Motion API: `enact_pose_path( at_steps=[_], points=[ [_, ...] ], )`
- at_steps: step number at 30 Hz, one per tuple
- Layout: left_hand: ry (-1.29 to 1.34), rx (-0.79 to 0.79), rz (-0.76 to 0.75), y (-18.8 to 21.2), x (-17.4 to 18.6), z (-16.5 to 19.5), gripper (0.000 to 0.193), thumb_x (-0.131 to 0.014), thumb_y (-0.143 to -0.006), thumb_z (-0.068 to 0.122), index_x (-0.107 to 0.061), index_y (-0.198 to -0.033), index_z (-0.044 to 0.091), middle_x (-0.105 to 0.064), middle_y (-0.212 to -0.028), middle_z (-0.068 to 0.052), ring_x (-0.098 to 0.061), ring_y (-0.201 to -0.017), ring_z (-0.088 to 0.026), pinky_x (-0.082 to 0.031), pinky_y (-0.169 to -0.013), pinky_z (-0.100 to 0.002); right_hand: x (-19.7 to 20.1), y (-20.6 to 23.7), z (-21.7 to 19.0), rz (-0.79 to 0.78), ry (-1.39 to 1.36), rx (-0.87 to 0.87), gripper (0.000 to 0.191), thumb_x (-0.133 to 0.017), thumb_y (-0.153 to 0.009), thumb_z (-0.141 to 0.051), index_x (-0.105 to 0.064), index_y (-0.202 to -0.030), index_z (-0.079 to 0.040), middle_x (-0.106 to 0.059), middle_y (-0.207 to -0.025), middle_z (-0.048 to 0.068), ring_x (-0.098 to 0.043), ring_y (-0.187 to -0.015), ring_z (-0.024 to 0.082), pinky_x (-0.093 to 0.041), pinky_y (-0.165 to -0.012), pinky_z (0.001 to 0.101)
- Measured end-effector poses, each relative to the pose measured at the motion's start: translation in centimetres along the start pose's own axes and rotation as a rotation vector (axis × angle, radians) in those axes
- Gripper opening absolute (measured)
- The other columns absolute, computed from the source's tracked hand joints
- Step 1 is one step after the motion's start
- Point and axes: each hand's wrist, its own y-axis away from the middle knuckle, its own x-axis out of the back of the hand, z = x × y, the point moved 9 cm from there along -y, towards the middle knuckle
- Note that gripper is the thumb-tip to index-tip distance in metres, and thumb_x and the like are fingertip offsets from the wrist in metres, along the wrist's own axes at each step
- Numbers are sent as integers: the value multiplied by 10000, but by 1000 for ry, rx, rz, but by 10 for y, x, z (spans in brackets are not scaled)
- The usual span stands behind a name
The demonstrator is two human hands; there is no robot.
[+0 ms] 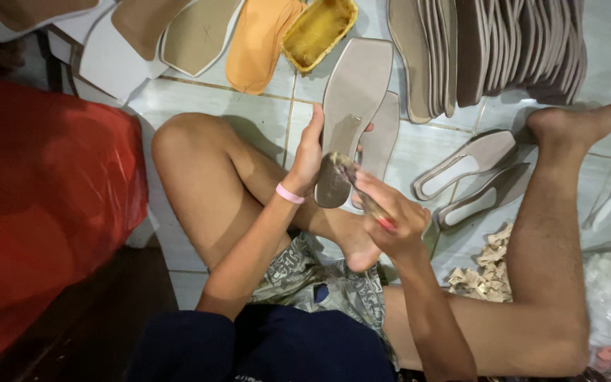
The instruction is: The person sits on the floor and assembles slip-on shoes by applying adhesive to the sole and attaching insoles. They handle shoe soles, insoles, and adhesive, working one at a time.
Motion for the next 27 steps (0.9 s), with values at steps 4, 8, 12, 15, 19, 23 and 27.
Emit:
enact_pose_path(
  at_steps=[4, 8, 12, 15, 19, 23, 27],
  points=[
    [9, -21, 4, 4, 4, 4, 791, -261, -1065, 639, -567, -1407, -4, -703, -1236, -164, -636, -896, -177, -610, -690, -347, -13, -6, -24, -131, -1, 122, 347, -735, -881, 81, -650, -1211, 15, -739, -1181, 163, -762, -1072, 304, -627, -803, 317],
    [21, -1, 12, 8, 11, 7, 797, -257, -1055, 651, -561, -1415, 9, -698, -1248, -154, -634, -916, -169, -610, -698, -347, -19, 12, -31, -213, -86, 121, 377, -695, -839, 89, -625, -1205, 35, -729, -1164, 161, -753, -1086, 313, -650, -887, 375],
    [-5, -18, 9, 5, 12, 11, 810, -270, -1061, 658, -559, -1415, -12, -698, -1238, -171, -633, -904, -189, -614, -697, -372, -19, 25, -10, -161, -201, -7, 320, -683, -871, 124, -663, -1177, 31, -753, -1155, 166, -785, -989, 238, -645, -807, 316],
    [31, 1, -5, 4, 9, 10, 800, -271, -1049, 655, -544, -1420, 1, -693, -1237, -165, -636, -901, -189, -624, -696, -381, -9, 27, 6, -46, -294, -97, 289, -689, -895, 139, -670, -1162, 30, -753, -1154, 165, -794, -986, 224, -634, -797, 299],
    [30, -2, -6, 6, 7, 10, 805, -273, -1047, 657, -539, -1426, -1, -691, -1236, -164, -634, -896, -189, -622, -690, -378, -3, 25, 4, -39, -208, -90, 300, -670, -885, 128, -665, -1164, 17, -759, -1118, 168, -788, -966, 201, -630, -788, 296],
    [19, 4, 9, 11, 12, 9, 808, -263, -1056, 654, -546, -1416, -11, -699, -1233, -173, -627, -892, -185, -616, -690, -369, -14, 20, -13, -129, -1, 25, 285, -784, -847, 30, -698, -1112, -30, -792, -1026, 93, -786, -858, 173, -582, -651, 271],
    [19, -16, -53, 11, 10, 6, 792, -262, -1071, 641, -557, -1401, -16, -690, -1215, -164, -632, -884, -182, -612, -674, -369, -21, 9, -17, -172, 18, 57, 284, -764, -861, 57, -709, -1126, -30, -798, -1055, 94, -785, -797, 156, -583, -590, 217]
  ],
)
